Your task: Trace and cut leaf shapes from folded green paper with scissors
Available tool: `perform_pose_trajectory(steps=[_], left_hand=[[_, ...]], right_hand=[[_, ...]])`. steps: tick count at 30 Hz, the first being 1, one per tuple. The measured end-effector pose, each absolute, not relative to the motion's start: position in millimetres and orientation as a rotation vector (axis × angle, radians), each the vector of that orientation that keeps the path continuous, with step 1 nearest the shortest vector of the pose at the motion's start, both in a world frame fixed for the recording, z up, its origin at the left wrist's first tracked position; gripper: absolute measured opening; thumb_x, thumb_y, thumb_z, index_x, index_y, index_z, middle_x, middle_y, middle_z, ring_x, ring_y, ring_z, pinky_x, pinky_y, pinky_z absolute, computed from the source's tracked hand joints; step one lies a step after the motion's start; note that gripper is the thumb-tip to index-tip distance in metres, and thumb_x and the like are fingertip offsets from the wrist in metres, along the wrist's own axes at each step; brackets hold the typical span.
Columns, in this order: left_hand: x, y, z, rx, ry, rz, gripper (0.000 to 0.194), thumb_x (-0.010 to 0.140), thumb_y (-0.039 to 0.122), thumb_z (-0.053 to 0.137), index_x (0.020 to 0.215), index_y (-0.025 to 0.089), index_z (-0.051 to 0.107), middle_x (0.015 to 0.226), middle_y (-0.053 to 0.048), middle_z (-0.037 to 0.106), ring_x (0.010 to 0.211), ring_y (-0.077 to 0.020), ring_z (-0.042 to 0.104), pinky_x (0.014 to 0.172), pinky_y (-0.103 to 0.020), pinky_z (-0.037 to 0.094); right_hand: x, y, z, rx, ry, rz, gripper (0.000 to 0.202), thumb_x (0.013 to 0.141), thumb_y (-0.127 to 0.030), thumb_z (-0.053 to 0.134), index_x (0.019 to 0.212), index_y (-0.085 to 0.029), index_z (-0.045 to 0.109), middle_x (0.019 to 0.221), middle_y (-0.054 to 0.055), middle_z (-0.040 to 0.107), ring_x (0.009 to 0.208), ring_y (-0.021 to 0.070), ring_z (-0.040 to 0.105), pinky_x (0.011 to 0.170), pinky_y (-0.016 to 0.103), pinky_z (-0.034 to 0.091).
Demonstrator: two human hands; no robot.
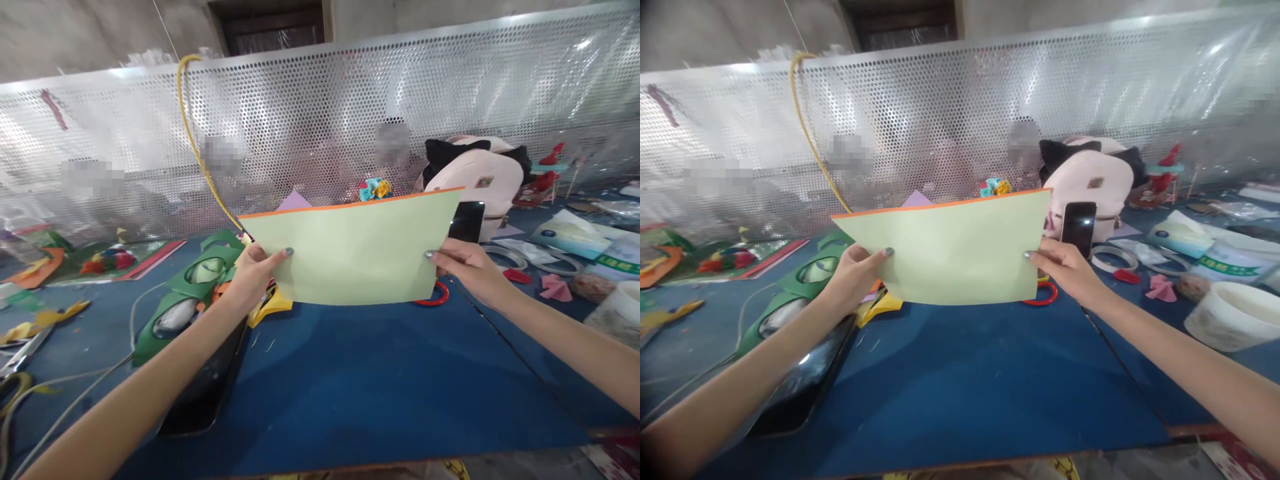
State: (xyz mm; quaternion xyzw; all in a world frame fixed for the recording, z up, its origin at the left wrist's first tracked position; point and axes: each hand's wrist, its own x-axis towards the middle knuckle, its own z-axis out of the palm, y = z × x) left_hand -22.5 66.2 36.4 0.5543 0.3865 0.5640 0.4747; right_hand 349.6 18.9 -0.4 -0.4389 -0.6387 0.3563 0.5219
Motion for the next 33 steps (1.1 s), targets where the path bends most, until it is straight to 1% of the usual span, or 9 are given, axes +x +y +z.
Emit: perform_pose_trajectory(steps=[4,8,16,21,23,25,28,30,33], left_hand=[[-28.1,62.2,26.3,1.315,0.999,1.346,0.049,0.061,0.041,0.095,0.100,0.017,0.077,0.110,-0.012,0.081,0.107,-0.0334,0.076,0.094,-0.043,0.063],[-36.1,57.0,11.3,1.304,1.033,1.256,0.059,0.059,0.040,0.097,0.108,0.017,0.076,0.113,-0.014,0.080,0.107,-0.0360,0.075,0.087,-0.043,0.065],[-39.1,44.7,7.1,1.324,0.982,1.164,0.069,0.071,0.043,0.091,0.133,0.024,0.067,0.127,-0.012,0.076,0.121,-0.0358,0.070,0.097,-0.044,0.062],[-28.4,34.9,14.5,1.294,0.959,1.071,0.064,0.072,0.044,0.089,0.129,0.022,0.070,0.122,-0.013,0.077,0.112,-0.0366,0.073,0.095,-0.049,0.062],[-19.4,31.5,21.7,1.285,0.940,1.046,0.062,0.072,0.045,0.088,0.127,0.022,0.071,0.123,-0.012,0.077,0.113,-0.0368,0.073,0.094,-0.048,0.062],[-7.2,27.9,28.3,1.286,0.917,1.020,0.062,0.071,0.045,0.088,0.127,0.023,0.071,0.123,-0.012,0.077,0.113,-0.0378,0.072,0.091,-0.048,0.062],[13.7,22.5,31.7,1.291,0.849,0.982,0.059,0.074,0.050,0.085,0.125,0.025,0.071,0.121,-0.010,0.077,0.116,-0.0391,0.071,0.091,-0.050,0.062],[25.4,19.2,29.3,1.286,0.808,0.979,0.057,0.074,0.055,0.084,0.122,0.026,0.072,0.120,-0.008,0.078,0.119,-0.0390,0.069,0.093,-0.051,0.061],[35.1,16.0,24.3,1.278,0.790,0.986,0.055,0.073,0.063,0.082,0.118,0.032,0.073,0.120,-0.003,0.078,0.122,-0.0377,0.068,0.095,-0.050,0.060]], right_hand=[[347.6,11.0,-13.3,-1.026,-1.491,1.049,0.038,0.085,-0.053,0.078,0.117,-0.032,0.080,0.121,0.005,0.079,0.107,0.0315,0.076,0.096,0.052,0.063],[339.2,3.4,-25.4,-1.129,-1.518,1.213,0.045,0.082,-0.050,0.082,0.122,-0.030,0.078,0.123,0.008,0.079,0.112,0.0354,0.075,0.097,0.055,0.062],[326.0,1.0,-26.5,-1.203,-1.557,1.018,0.049,0.090,-0.062,0.068,0.129,-0.033,0.073,0.136,0.005,0.073,0.127,0.0372,0.066,0.106,0.058,0.056],[318.9,-0.3,-9.8,-1.275,-1.771,0.807,0.046,0.098,-0.063,0.053,0.123,-0.032,0.076,0.097,0.006,0.082,0.088,0.0359,0.077,0.084,0.055,0.064],[311.7,-2.2,3.5,-1.269,-1.851,0.671,0.048,0.102,-0.060,0.046,0.131,-0.032,0.071,0.094,0.007,0.080,0.080,0.0341,0.076,0.076,0.052,0.065],[300.5,-5.5,15.3,-1.191,-1.927,0.481,0.047,0.104,-0.053,0.044,0.145,-0.035,0.059,0.122,0.008,0.075,0.104,0.0355,0.073,0.087,0.053,0.063],[280.0,-11.7,22.8,-1.050,-2.067,0.318,0.062,0.103,-0.048,0.048,0.162,-0.039,0.031,0.164,0.007,0.039,0.141,0.0379,0.051,0.107,0.055,0.055],[268.1,-14.8,20.6,-0.998,-2.164,0.324,0.076,0.100,-0.053,0.053,0.165,-0.042,0.016,0.170,0.007,0.024,0.142,0.0398,0.049,0.100,0.054,0.060],[257.3,-16.2,13.9,-0.990,-2.253,0.281,0.088,0.096,-0.060,0.057,0.166,-0.046,0.005,0.171,0.008,0.020,0.144,0.0433,0.047,0.094,0.057,0.063]])
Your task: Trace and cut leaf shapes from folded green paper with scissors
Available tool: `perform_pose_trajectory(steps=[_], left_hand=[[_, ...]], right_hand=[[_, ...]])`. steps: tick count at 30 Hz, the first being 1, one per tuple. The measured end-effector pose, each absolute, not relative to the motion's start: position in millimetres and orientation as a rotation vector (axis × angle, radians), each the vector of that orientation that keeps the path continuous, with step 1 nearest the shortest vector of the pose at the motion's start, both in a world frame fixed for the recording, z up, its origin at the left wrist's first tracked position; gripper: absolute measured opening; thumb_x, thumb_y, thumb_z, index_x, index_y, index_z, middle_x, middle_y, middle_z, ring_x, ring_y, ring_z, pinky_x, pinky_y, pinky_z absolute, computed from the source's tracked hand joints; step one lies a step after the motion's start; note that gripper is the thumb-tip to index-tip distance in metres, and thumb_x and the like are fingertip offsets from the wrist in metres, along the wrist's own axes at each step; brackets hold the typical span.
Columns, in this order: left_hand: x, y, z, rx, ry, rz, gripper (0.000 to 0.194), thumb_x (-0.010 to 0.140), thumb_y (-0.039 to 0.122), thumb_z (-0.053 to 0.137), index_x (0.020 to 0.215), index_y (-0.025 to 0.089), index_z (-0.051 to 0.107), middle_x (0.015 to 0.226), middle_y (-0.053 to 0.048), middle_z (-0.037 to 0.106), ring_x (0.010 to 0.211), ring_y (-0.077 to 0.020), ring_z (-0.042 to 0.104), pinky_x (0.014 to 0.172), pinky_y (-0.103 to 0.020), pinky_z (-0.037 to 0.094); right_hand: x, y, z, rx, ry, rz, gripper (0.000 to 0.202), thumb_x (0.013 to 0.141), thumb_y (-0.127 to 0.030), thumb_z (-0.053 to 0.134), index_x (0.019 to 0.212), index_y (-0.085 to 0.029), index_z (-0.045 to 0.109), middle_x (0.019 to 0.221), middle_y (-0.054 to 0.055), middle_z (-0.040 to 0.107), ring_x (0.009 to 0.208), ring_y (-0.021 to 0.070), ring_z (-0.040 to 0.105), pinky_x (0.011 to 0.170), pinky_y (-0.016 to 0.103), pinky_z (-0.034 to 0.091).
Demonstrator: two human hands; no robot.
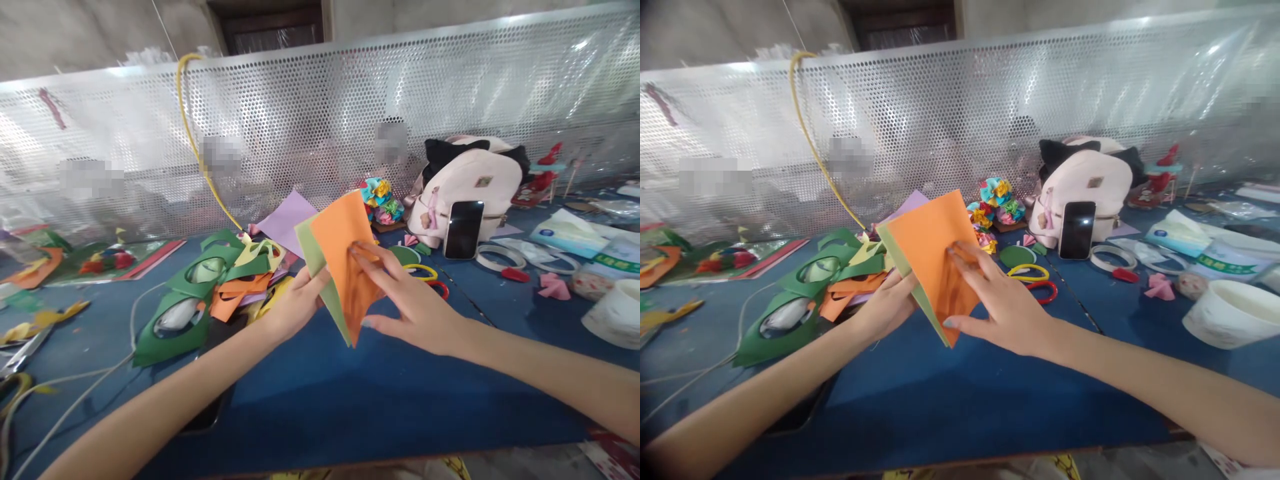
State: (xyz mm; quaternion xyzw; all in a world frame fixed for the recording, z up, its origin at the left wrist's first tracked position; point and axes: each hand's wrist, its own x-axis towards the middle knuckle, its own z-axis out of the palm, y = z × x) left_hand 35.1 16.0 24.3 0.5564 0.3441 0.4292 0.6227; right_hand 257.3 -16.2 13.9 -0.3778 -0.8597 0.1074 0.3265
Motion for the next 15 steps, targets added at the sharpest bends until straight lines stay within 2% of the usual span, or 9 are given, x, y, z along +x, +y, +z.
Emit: perform_pose_trajectory(steps=[3,6,8,10,12,13,15], left_hand=[[36.6,15.6,21.8,1.272,0.744,0.983,0.051,0.080,0.070,0.072,0.117,0.035,0.073,0.122,-0.002,0.077,0.130,-0.0371,0.063,0.098,-0.050,0.059],[35.9,16.8,20.3,1.282,0.678,0.989,0.052,0.082,0.071,0.068,0.113,0.030,0.076,0.129,-0.005,0.075,0.137,-0.0382,0.057,0.102,-0.049,0.057],[36.7,17.1,18.6,1.328,0.685,1.011,0.051,0.078,0.065,0.077,0.112,0.027,0.077,0.133,-0.006,0.073,0.137,-0.0385,0.057,0.106,-0.048,0.055],[38.4,16.5,16.7,1.378,0.712,1.063,0.047,0.076,0.054,0.084,0.113,0.026,0.077,0.135,-0.006,0.072,0.134,-0.0364,0.059,0.110,-0.046,0.052],[39.7,15.6,15.5,1.395,0.727,1.111,0.041,0.080,0.046,0.083,0.114,0.025,0.076,0.134,-0.005,0.073,0.131,-0.0336,0.062,0.111,-0.045,0.051],[39.8,15.3,15.5,1.389,0.728,1.120,0.038,0.082,0.044,0.081,0.114,0.025,0.076,0.133,-0.005,0.073,0.129,-0.0326,0.064,0.111,-0.044,0.051],[38.8,15.1,16.7,1.379,0.729,1.115,0.035,0.085,0.042,0.078,0.116,0.026,0.076,0.131,-0.005,0.074,0.125,-0.0319,0.066,0.108,-0.044,0.054]], right_hand=[[254.0,-15.4,9.1,-0.998,-2.270,0.185,0.084,0.098,-0.057,0.055,0.165,-0.048,0.004,0.168,0.011,0.023,0.152,0.0425,0.036,0.106,0.064,0.056],[253.3,-16.7,6.3,-0.990,-2.275,0.180,0.080,0.101,-0.050,0.054,0.165,-0.046,0.007,0.167,0.012,0.022,0.151,0.0410,0.037,0.111,0.065,0.051],[253.4,-18.9,6.2,-0.946,-2.274,0.236,0.076,0.101,-0.042,0.056,0.165,-0.044,0.013,0.165,0.011,0.026,0.148,0.0390,0.042,0.110,0.061,0.054],[254.7,-19.7,9.2,-0.874,-2.224,0.280,0.064,0.102,-0.032,0.054,0.159,-0.046,0.030,0.158,0.008,0.039,0.144,0.0344,0.048,0.109,0.055,0.056],[258.2,-16.7,16.1,-0.855,-2.069,0.203,0.054,0.100,-0.026,0.055,0.149,-0.048,0.047,0.150,0.005,0.048,0.144,0.0325,0.048,0.111,0.053,0.054],[260.6,-13.5,20.5,-0.862,-1.962,0.144,0.053,0.099,-0.026,0.058,0.146,-0.048,0.050,0.150,0.005,0.049,0.146,0.0328,0.045,0.113,0.053,0.052],[265.7,-4.8,28.8,-0.857,-1.773,0.134,0.063,0.093,-0.028,0.069,0.149,-0.046,0.046,0.156,0.004,0.043,0.150,0.0336,0.039,0.116,0.053,0.049]])
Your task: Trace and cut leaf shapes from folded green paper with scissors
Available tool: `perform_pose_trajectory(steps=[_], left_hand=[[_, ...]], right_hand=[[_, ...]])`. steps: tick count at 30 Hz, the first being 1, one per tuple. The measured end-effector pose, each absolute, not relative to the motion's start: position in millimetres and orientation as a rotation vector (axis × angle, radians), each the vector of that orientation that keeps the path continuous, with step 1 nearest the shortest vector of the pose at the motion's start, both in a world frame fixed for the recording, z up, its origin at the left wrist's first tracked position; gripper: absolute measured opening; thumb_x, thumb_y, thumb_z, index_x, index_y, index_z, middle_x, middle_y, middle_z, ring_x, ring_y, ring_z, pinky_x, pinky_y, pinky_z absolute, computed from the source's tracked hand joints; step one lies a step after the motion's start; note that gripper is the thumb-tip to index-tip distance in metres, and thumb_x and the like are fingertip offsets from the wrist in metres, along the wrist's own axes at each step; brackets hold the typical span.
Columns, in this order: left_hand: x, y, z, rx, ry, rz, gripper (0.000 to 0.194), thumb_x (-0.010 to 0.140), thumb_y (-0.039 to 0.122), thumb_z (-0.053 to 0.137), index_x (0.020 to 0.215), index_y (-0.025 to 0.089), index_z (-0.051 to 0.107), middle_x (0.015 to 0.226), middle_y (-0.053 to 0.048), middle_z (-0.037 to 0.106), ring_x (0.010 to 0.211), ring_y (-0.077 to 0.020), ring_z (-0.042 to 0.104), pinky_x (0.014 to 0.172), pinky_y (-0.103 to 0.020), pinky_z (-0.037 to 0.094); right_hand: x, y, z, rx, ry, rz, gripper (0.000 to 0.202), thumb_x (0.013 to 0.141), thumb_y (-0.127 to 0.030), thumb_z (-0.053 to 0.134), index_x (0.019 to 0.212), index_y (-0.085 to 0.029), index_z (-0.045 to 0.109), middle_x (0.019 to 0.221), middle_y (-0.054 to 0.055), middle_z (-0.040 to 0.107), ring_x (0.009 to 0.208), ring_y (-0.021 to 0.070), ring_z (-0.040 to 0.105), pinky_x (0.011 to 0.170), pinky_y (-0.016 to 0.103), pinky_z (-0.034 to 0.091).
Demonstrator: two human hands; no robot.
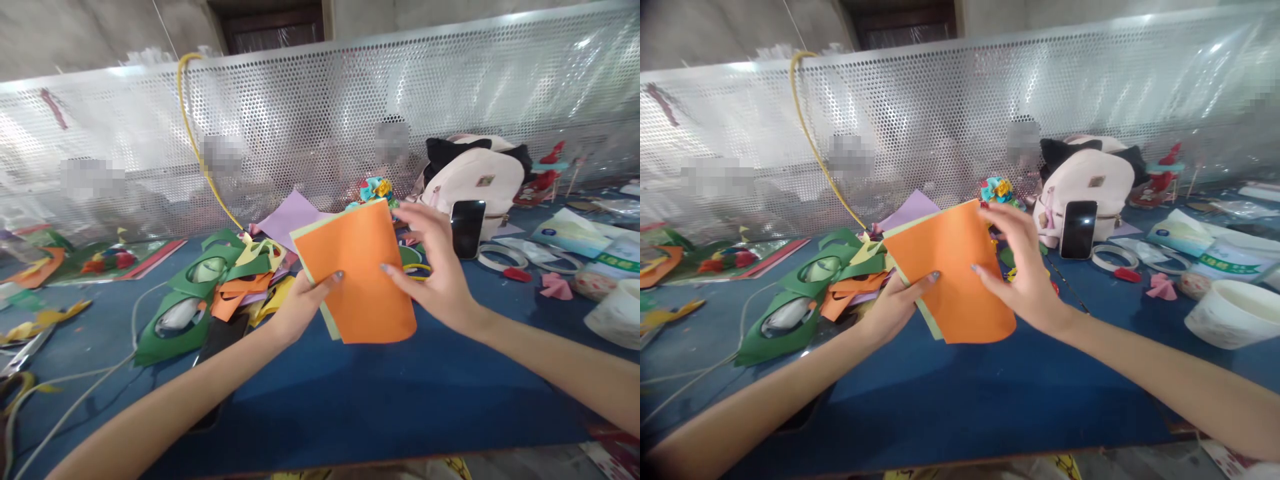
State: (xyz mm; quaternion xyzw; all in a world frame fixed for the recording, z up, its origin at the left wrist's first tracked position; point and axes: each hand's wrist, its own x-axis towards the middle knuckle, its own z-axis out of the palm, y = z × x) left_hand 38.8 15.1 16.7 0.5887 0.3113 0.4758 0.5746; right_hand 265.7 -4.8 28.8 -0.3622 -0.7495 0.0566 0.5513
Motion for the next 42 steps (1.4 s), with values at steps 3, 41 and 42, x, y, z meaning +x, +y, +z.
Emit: perform_pose_trajectory(steps=[3,41,42], left_hand=[[36.3,15.2,19.3,1.387,0.733,1.099,0.036,0.084,0.040,0.080,0.117,0.026,0.077,0.127,-0.004,0.076,0.122,-0.0319,0.069,0.104,-0.043,0.057],[55.5,-0.6,7.3,1.327,0.641,1.064,0.037,0.089,0.043,0.078,0.119,0.021,0.077,0.123,-0.006,0.078,0.112,-0.0265,0.073,0.096,-0.034,0.058],[54.8,-0.2,7.3,1.322,0.644,1.065,0.038,0.090,0.043,0.076,0.121,0.021,0.076,0.123,-0.006,0.077,0.111,-0.0268,0.073,0.096,-0.035,0.058]], right_hand=[[269.6,6.0,30.2,-0.795,-1.647,0.612,0.071,0.086,-0.035,0.078,0.149,-0.040,0.044,0.159,0.004,0.047,0.148,0.0305,0.045,0.113,0.048,0.052],[243.5,-4.8,-10.7,-1.017,-1.022,1.329,0.046,0.063,-0.045,0.096,0.101,-0.026,0.078,0.112,0.005,0.082,0.099,0.0274,0.078,0.079,0.034,0.063],[245.5,-4.9,-8.9,-1.019,-1.033,1.336,0.045,0.063,-0.045,0.096,0.100,-0.025,0.078,0.112,0.005,0.082,0.099,0.0276,0.078,0.078,0.034,0.063]])
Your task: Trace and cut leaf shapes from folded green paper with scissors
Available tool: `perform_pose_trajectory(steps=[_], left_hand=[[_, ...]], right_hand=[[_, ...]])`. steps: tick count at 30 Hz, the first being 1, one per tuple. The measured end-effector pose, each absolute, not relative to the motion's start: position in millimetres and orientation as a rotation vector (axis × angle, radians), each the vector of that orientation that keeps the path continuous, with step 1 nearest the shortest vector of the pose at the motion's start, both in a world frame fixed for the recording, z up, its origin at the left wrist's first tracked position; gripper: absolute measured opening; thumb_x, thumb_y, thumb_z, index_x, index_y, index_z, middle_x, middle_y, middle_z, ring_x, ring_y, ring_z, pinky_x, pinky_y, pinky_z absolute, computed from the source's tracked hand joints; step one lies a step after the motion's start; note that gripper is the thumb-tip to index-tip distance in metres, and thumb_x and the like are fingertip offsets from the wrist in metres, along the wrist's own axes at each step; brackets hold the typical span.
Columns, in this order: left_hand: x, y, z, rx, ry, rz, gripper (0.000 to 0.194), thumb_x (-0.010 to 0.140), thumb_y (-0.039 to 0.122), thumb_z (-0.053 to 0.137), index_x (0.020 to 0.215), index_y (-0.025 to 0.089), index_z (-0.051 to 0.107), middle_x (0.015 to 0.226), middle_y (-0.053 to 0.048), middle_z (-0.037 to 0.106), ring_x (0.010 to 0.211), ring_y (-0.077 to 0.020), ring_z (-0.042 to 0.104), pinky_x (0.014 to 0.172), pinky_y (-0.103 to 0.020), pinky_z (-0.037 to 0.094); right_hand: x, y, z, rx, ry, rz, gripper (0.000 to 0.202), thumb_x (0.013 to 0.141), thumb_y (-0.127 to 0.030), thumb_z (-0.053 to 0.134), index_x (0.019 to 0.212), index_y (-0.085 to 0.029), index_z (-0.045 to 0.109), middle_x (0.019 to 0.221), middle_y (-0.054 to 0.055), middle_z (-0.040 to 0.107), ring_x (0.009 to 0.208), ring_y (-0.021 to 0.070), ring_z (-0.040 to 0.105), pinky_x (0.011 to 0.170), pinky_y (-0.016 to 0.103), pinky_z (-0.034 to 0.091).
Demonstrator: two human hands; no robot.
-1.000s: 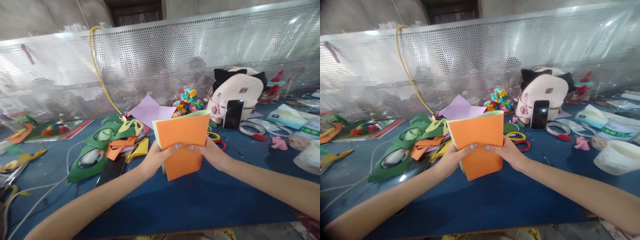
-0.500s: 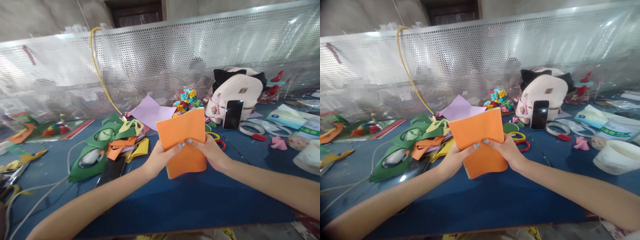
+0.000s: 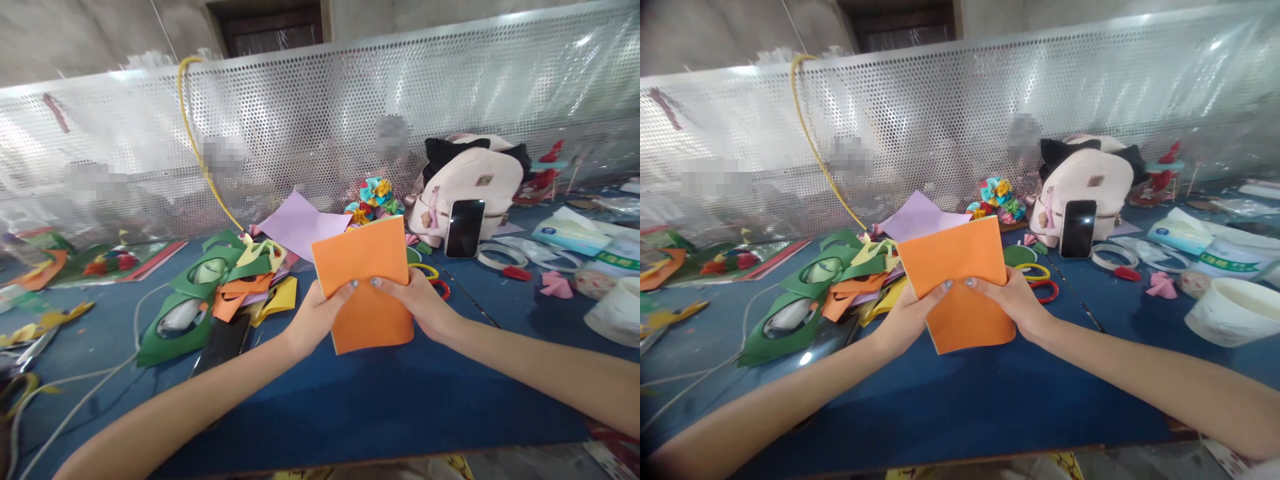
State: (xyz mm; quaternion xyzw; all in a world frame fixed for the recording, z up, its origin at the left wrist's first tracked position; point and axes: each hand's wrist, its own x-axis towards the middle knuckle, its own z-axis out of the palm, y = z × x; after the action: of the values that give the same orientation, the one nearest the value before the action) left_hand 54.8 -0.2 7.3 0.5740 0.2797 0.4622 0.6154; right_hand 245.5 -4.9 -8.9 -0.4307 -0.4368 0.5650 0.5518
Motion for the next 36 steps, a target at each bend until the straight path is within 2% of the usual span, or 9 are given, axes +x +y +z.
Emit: perform_pose_trajectory(steps=[6,9,13,17,21,24,28,31,36], left_hand=[[46.5,-1.6,6.7,1.221,0.680,1.074,0.043,0.092,0.038,0.075,0.131,0.022,0.071,0.127,-0.007,0.076,0.112,-0.0279,0.073,0.095,-0.037,0.059],[44.7,-5.6,8.0,1.178,0.690,1.037,0.046,0.090,0.039,0.078,0.131,0.021,0.071,0.125,-0.008,0.076,0.112,-0.0284,0.073,0.097,-0.038,0.059],[44.9,-11.2,10.4,1.165,0.665,1.008,0.039,0.090,0.037,0.078,0.124,0.019,0.074,0.126,-0.009,0.076,0.113,-0.0282,0.073,0.098,-0.038,0.059],[44.8,-14.4,12.0,1.131,0.655,0.989,0.032,0.091,0.034,0.078,0.119,0.019,0.076,0.124,-0.008,0.077,0.109,-0.0256,0.074,0.094,-0.035,0.060],[42.5,-12.2,14.1,1.099,0.649,0.981,0.026,0.087,0.036,0.081,0.107,0.019,0.080,0.111,-0.007,0.081,0.096,-0.0228,0.077,0.085,-0.031,0.061],[39.3,-9.7,14.8,1.089,0.655,0.985,0.029,0.083,0.041,0.084,0.101,0.018,0.080,0.106,-0.008,0.082,0.093,-0.0237,0.078,0.084,-0.031,0.061],[35.2,-9.3,11.6,1.044,0.660,1.016,0.040,0.086,0.055,0.077,0.106,0.021,0.080,0.112,-0.009,0.081,0.108,-0.0305,0.075,0.093,-0.038,0.060],[34.0,-9.7,8.1,1.046,0.664,1.047,0.043,0.088,0.057,0.072,0.111,0.022,0.079,0.117,-0.009,0.079,0.123,-0.0331,0.069,0.101,-0.042,0.056],[34.3,-9.2,7.4,1.053,0.659,1.088,0.045,0.086,0.060,0.073,0.111,0.023,0.079,0.122,-0.008,0.078,0.128,-0.0335,0.065,0.101,-0.040,0.056]], right_hand=[[273.9,-6.8,5.5,-1.070,-1.247,1.315,0.037,0.076,-0.046,0.089,0.106,-0.027,0.079,0.117,0.002,0.081,0.107,0.0245,0.076,0.088,0.032,0.060],[288.6,-9.5,11.3,-1.151,-1.304,1.385,0.037,0.076,-0.049,0.087,0.104,-0.026,0.081,0.112,0.003,0.082,0.108,0.0248,0.075,0.091,0.032,0.059],[298.9,-12.6,17.5,-1.175,-1.364,1.439,0.040,0.072,-0.051,0.089,0.101,-0.024,0.084,0.102,0.005,0.084,0.104,0.0262,0.077,0.090,0.033,0.059],[300.9,-12.9,18.5,-1.149,-1.377,1.369,0.035,0.067,-0.048,0.093,0.091,-0.024,0.086,0.091,0.005,0.084,0.095,0.0266,0.078,0.086,0.034,0.061],[298.9,-10.9,14.5,-1.151,-1.336,1.319,0.035,0.070,-0.051,0.090,0.092,-0.024,0.086,0.095,0.006,0.084,0.098,0.0294,0.077,0.091,0.040,0.061],[297.9,-9.4,11.3,-1.151,-1.289,1.336,0.037,0.072,-0.051,0.089,0.097,-0.024,0.085,0.101,0.007,0.084,0.103,0.0300,0.076,0.095,0.042,0.061],[297.9,-8.3,6.5,-1.131,-1.234,1.393,0.036,0.075,-0.050,0.088,0.102,-0.026,0.084,0.105,0.005,0.083,0.103,0.0261,0.077,0.091,0.035,0.061],[297.6,-7.9,2.4,-1.123,-1.221,1.409,0.036,0.079,-0.049,0.086,0.108,-0.029,0.083,0.108,0.003,0.083,0.102,0.0231,0.076,0.086,0.031,0.061],[296.7,-8.6,-1.4,-1.112,-1.216,1.389,0.034,0.081,-0.047,0.085,0.110,-0.029,0.082,0.108,0.003,0.083,0.101,0.0222,0.076,0.086,0.031,0.060]])
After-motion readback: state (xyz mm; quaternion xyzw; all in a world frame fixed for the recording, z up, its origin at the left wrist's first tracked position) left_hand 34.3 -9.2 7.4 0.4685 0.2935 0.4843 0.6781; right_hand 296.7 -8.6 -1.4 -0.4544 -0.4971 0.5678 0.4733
